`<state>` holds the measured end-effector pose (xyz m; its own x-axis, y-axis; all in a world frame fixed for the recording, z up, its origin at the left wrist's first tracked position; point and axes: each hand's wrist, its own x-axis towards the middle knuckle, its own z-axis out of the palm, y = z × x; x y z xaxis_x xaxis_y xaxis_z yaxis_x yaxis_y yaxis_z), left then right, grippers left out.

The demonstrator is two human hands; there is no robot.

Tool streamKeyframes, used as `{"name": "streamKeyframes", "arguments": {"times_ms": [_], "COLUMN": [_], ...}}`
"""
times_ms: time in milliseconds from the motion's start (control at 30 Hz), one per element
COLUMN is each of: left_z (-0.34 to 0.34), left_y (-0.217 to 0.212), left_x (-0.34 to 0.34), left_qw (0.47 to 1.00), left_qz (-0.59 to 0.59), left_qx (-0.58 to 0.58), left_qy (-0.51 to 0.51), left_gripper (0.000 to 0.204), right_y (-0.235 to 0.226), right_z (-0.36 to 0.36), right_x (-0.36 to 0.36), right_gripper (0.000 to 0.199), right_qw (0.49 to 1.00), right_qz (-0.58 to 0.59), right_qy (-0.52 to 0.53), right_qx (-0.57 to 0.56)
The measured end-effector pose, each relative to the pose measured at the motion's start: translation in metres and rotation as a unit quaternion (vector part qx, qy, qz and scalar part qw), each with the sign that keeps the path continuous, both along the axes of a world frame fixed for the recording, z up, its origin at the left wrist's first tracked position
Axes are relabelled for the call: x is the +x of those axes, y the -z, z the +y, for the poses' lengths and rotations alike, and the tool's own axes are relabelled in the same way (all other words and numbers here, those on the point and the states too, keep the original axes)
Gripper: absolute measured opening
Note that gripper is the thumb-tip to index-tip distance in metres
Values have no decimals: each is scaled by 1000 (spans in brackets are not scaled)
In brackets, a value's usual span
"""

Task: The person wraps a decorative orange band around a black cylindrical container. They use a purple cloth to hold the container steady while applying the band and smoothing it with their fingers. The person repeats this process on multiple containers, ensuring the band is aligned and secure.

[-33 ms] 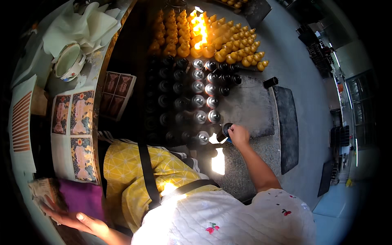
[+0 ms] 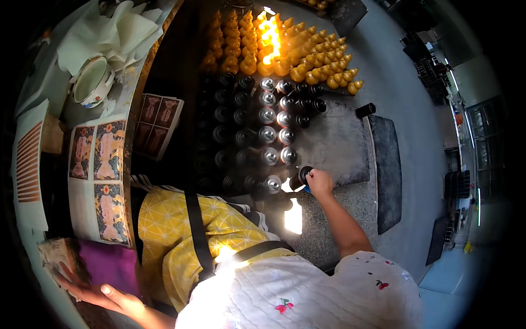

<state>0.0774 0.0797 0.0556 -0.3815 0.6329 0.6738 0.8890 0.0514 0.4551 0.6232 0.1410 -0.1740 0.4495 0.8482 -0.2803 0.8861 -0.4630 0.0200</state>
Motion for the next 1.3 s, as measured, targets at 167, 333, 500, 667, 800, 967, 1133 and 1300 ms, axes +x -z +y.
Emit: {"name": "streamKeyframes", "arguments": {"times_ms": [167,333,500,667,800,967,1133,1300], "left_z": [-3,-10,-4,-2,-9,-16,-50,-88], "left_y": [-2,-9,-8,-10,-5,3,5,24], "left_x": [-2,-12,-21,-12,-14,-14,-29,-45], "left_qw": [996,987,986,997,998,996,987,964], "left_qz": [44,105,122,55,35,35,38,30], "left_qx": [-45,-94,-94,-37,-29,-50,-59,-117], "left_qy": [-57,-71,-65,-37,-53,-64,-146,-237], "left_gripper": [89,79,77,85,88,83,84,86], "right_y": [87,109,114,124,133,152,60,50], "right_z": [-11,-9,-12,-22,-28,-34,11,93], "right_x": [4,-11,-20,-22,-10,19,-44,-140], "right_gripper": [25,26,29,29,29,34,39,34], "right_qw": [993,973,969,969,966,964,940,807], "right_qz": [33,74,106,81,120,144,224,494], "right_qy": [115,219,224,233,226,223,211,8], "right_qx": [-4,-8,-4,-1,26,17,148,325]}}
